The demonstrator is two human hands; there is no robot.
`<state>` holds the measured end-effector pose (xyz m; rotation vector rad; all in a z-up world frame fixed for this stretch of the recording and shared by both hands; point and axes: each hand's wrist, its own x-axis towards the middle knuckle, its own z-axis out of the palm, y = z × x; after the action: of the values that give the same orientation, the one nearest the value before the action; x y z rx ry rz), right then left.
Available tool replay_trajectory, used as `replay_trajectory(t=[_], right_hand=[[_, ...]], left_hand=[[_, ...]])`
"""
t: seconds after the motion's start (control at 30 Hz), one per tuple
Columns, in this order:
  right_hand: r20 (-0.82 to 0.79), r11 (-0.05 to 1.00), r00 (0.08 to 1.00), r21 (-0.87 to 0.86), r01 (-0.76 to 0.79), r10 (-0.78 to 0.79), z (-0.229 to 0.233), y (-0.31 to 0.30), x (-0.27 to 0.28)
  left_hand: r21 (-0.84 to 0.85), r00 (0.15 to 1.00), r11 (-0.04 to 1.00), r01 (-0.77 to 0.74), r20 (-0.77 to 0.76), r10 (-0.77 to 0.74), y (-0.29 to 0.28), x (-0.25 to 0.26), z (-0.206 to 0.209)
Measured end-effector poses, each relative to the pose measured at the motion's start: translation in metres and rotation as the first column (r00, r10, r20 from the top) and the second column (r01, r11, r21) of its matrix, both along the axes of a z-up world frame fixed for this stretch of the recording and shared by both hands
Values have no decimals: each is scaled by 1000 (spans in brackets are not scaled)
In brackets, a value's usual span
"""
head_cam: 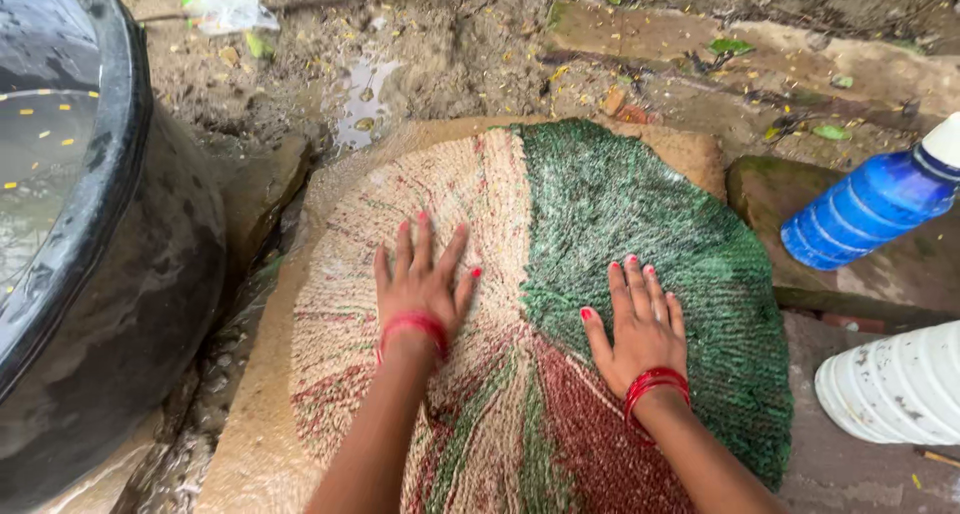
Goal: The person washes a circular rug by hand on a stone surface outdoors, applying soap from a container and scrubbing with both hands before rinsing it with water from a tub.
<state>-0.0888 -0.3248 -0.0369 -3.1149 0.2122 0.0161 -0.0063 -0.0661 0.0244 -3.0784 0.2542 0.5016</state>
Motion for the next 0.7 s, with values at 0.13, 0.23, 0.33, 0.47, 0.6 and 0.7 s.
replay_trajectory(t=[0.13, 0.23, 0.33, 0.47, 0.6, 0.7], right_hand=[[19, 999, 1000, -36, 8, -7, 3, -1, 1], [32, 999, 1000, -51, 3, -1, 5, 0, 2], [26, 999, 1000, -37, -11, 12, 4, -1, 3], [-36, 1000, 999, -22, 9, -10, 4, -1, 1], [-38, 1000, 999, -19, 13, -14, 15, 0, 7], [-50, 1000, 999, -14, 17, -17, 15, 1, 4]], left_hand=[[-256, 620, 965, -65, 747, 240, -33, -78, -41], [-293, 666, 955, -43, 704, 246, -43, -123, -50], [-213, 734, 975, 64, 672, 99, -23, -95, -50], [-33, 998, 999, 14, 62, -12, 2, 12, -22], [9, 998, 1000, 10, -57, -10, 3, 40, 4], [40, 999, 999, -22, -34, 23, -12, -11, -13]])
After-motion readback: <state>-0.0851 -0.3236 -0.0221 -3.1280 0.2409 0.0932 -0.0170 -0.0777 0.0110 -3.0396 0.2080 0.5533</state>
